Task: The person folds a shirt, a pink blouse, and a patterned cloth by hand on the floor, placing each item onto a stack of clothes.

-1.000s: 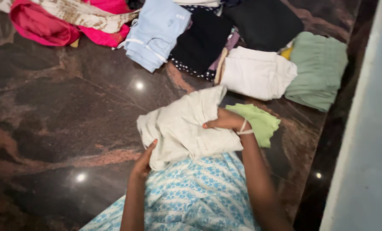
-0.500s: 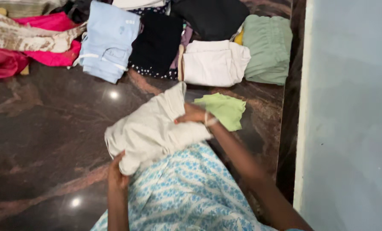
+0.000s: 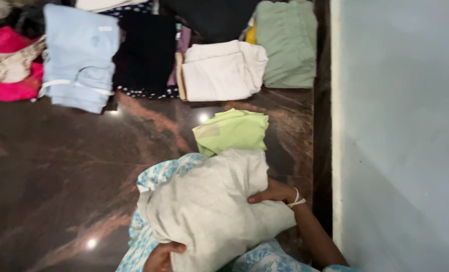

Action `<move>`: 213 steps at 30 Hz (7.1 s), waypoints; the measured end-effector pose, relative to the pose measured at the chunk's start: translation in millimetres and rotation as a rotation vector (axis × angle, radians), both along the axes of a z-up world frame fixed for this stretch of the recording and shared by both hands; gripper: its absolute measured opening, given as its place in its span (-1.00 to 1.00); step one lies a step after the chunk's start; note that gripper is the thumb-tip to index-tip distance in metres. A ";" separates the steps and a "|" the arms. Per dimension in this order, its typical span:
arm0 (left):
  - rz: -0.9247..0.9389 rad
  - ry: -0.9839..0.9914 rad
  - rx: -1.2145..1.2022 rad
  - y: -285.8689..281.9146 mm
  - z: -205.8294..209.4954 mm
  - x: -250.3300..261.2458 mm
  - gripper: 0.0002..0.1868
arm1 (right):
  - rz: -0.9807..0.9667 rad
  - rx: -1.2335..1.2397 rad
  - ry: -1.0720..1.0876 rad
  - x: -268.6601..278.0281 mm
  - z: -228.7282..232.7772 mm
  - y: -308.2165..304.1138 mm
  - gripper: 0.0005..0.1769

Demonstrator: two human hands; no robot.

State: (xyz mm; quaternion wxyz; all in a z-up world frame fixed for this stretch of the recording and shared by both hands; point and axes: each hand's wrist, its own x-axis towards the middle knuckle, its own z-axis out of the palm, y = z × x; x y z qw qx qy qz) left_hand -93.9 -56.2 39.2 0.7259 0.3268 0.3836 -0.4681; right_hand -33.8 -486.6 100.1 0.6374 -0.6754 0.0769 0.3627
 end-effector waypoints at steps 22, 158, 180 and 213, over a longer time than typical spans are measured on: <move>-0.703 -1.387 0.964 -241.4 34.3 185.1 -0.49 | -1.093 -0.235 -0.280 -76.9 -83.4 -42.3 -0.10; 0.875 -0.701 1.221 257.5 -96.6 51.3 -0.70 | -0.168 0.800 -0.446 273.6 65.2 266.2 -0.81; -0.050 -1.046 2.039 408.1 85.1 39.3 -0.81 | 0.451 -0.492 -1.706 328.5 90.6 325.8 -0.63; 0.255 -1.265 1.686 181.8 79.3 -12.0 -0.64 | 0.374 -0.273 -1.579 114.5 63.7 334.9 -0.47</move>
